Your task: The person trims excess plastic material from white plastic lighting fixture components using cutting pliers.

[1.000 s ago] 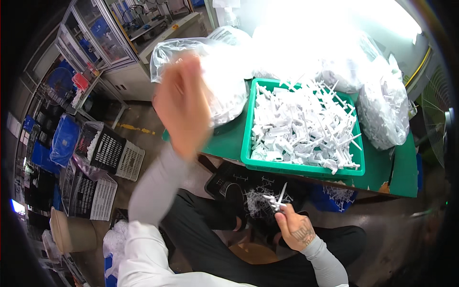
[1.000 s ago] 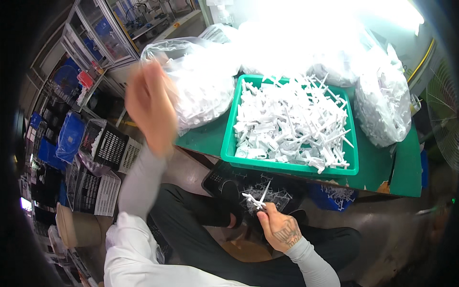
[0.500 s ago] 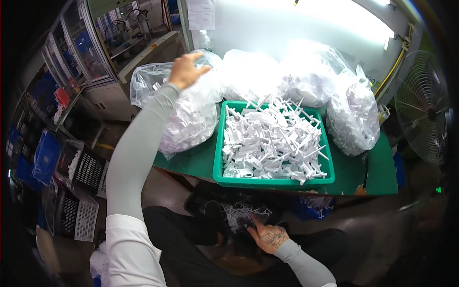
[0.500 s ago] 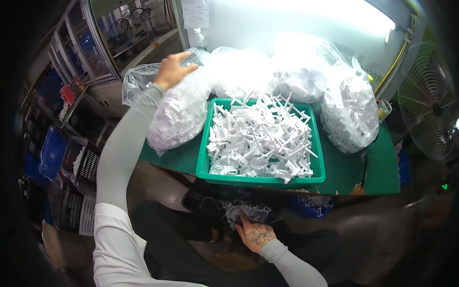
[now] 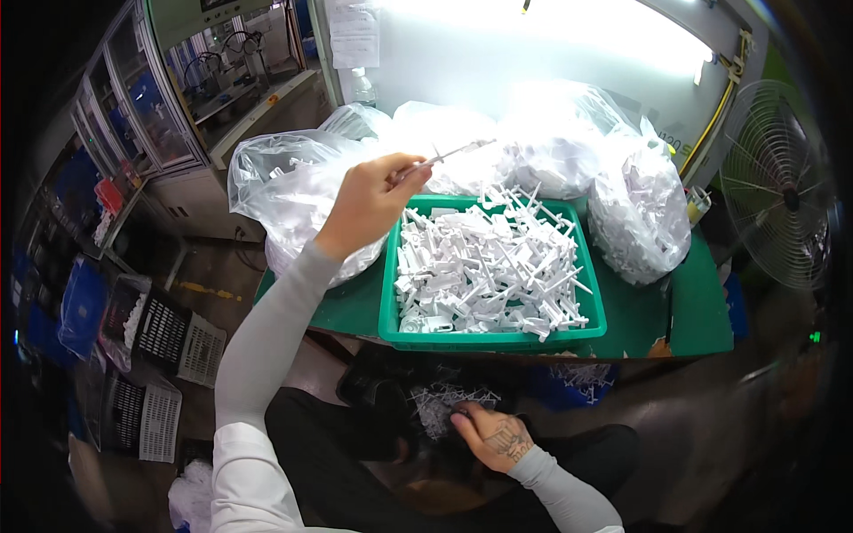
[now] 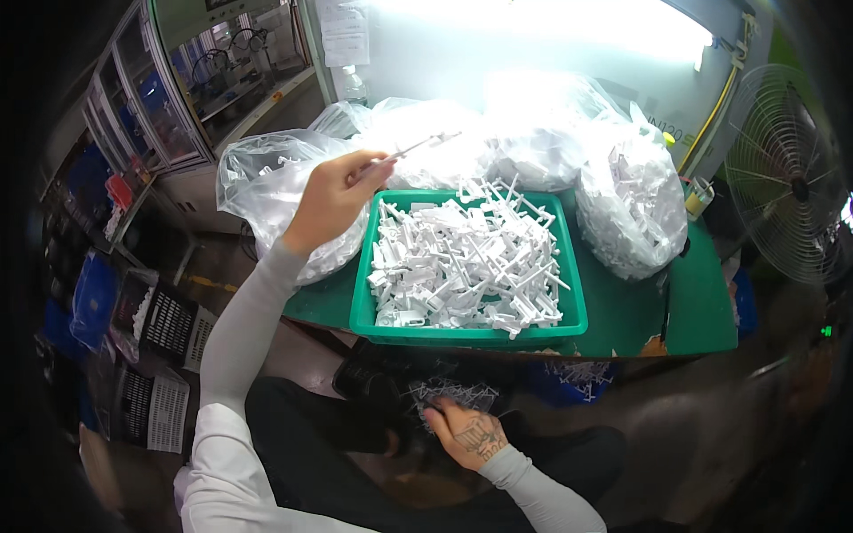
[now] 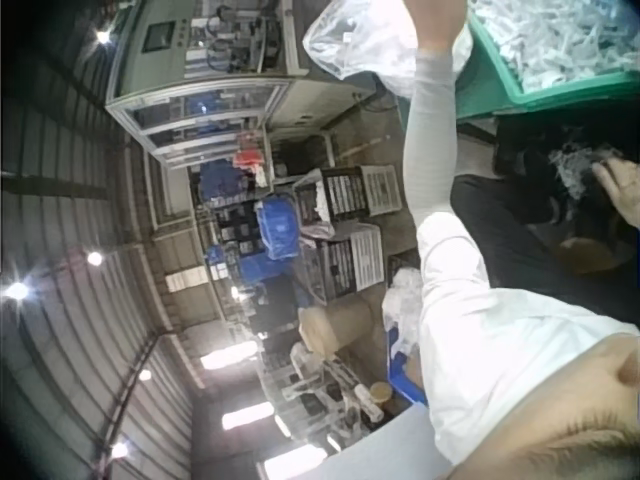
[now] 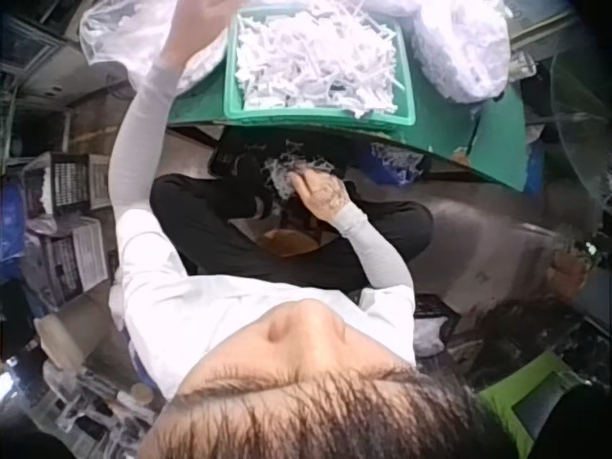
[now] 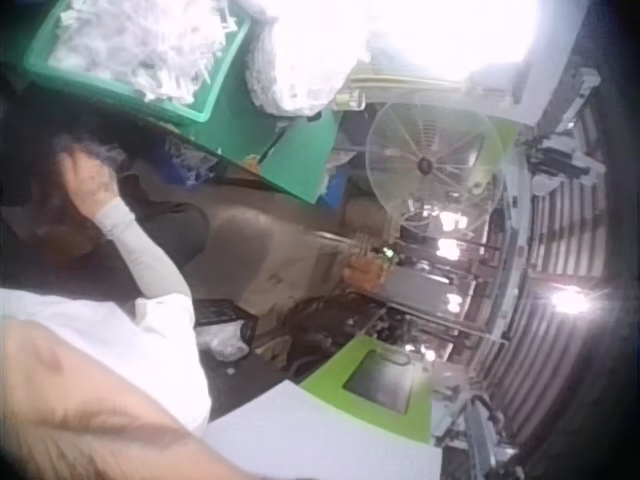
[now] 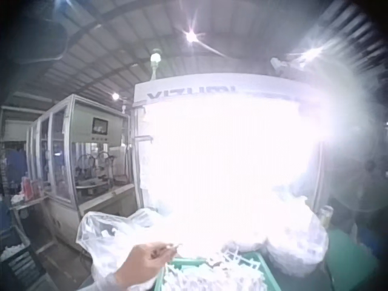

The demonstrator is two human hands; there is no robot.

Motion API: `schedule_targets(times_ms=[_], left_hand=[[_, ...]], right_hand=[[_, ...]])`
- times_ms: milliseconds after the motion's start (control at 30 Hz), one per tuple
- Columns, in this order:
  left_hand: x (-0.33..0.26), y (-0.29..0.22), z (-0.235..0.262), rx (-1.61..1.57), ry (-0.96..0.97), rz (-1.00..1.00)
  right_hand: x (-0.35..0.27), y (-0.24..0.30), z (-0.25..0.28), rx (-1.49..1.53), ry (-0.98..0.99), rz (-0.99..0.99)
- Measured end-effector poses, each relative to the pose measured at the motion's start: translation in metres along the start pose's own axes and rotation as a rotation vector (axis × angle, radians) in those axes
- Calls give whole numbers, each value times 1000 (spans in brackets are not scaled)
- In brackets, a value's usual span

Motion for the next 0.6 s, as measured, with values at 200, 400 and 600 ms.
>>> schedule_targets(times_ms=[200,400,600], left_hand=[[-130,-47,-23,-474,231,508],[-170,-43,-46,-552,490,340],[-189,-32,-69,-970,300,483]], right_hand=[[-3,6,39,828,-529,253],[0,2,69,1051,-587,343],[3,5,42,1237,-534,109]])
Point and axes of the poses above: each hand's wrist, its own x-axis towards the middle knuckle, its own z-axis out of the back of the hand, y = z × x, the point moved 4 cm from there along x, towards the middle knuckle, and after that the axes turned 3 degrees about z, right-handed, at the moved point
